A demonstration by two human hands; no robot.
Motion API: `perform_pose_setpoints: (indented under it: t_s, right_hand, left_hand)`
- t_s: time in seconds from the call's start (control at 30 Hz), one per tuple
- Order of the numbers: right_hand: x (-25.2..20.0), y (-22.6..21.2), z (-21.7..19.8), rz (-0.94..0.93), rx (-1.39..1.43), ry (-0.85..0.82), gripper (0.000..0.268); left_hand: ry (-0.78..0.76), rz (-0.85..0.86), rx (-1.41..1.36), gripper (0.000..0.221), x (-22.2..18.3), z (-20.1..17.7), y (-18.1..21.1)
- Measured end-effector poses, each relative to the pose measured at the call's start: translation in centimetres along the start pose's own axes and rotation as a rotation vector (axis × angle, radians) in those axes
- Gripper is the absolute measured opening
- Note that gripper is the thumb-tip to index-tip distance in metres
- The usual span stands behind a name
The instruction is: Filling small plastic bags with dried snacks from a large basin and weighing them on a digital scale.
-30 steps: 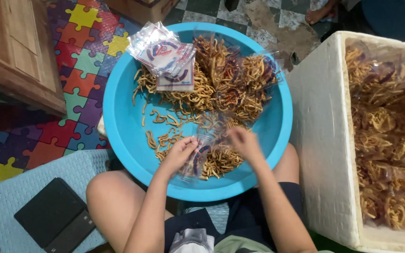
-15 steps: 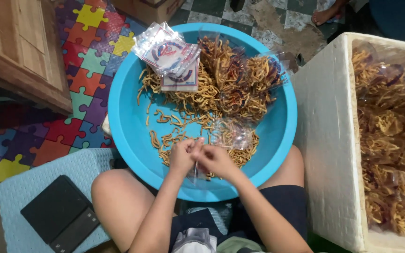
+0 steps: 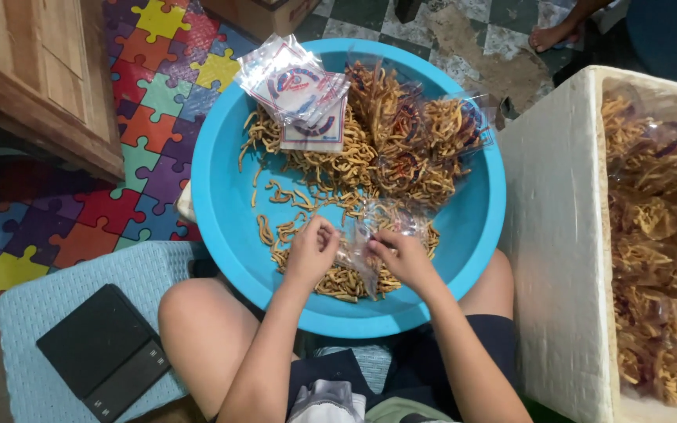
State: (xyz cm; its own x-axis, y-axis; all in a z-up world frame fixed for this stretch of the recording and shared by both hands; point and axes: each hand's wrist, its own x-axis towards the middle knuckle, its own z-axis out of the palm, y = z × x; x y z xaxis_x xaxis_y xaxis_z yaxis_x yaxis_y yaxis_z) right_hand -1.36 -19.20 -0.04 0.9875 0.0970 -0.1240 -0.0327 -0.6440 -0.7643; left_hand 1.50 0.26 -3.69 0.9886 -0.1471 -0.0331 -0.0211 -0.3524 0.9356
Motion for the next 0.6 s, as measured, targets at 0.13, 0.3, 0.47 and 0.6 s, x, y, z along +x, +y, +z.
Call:
perform_pose_setpoints:
  t_s: [0.13, 0.3, 0.47, 0.6]
  right_hand:
    - [-0.2, 0.8, -0.3, 0.019, -0.051, -0.053, 0.016]
    - [0.1, 0.6, 0.3, -0.057, -0.128, 0.034, 0.011]
    - [-0.8, -3.9, 0.1, -0.274, -0.284, 0.139, 0.011]
    - [-1.2, -0.9, 2.3, -0.156, -0.835, -0.137, 0.047]
  left_hand:
    - [-0.073, 0.169, 0.064, 0.018, -1.1, 0.1, 3.1]
    - [-0.228, 0.299, 0.363, 0.023, -2.6, -0.7, 6.0]
    - [-0.246, 0.171, 0.429, 0.038, -2.1, -0.6, 4.6]
    - [-0.291, 0.065, 0.366, 0.047, -2.2, -2.0, 6.0]
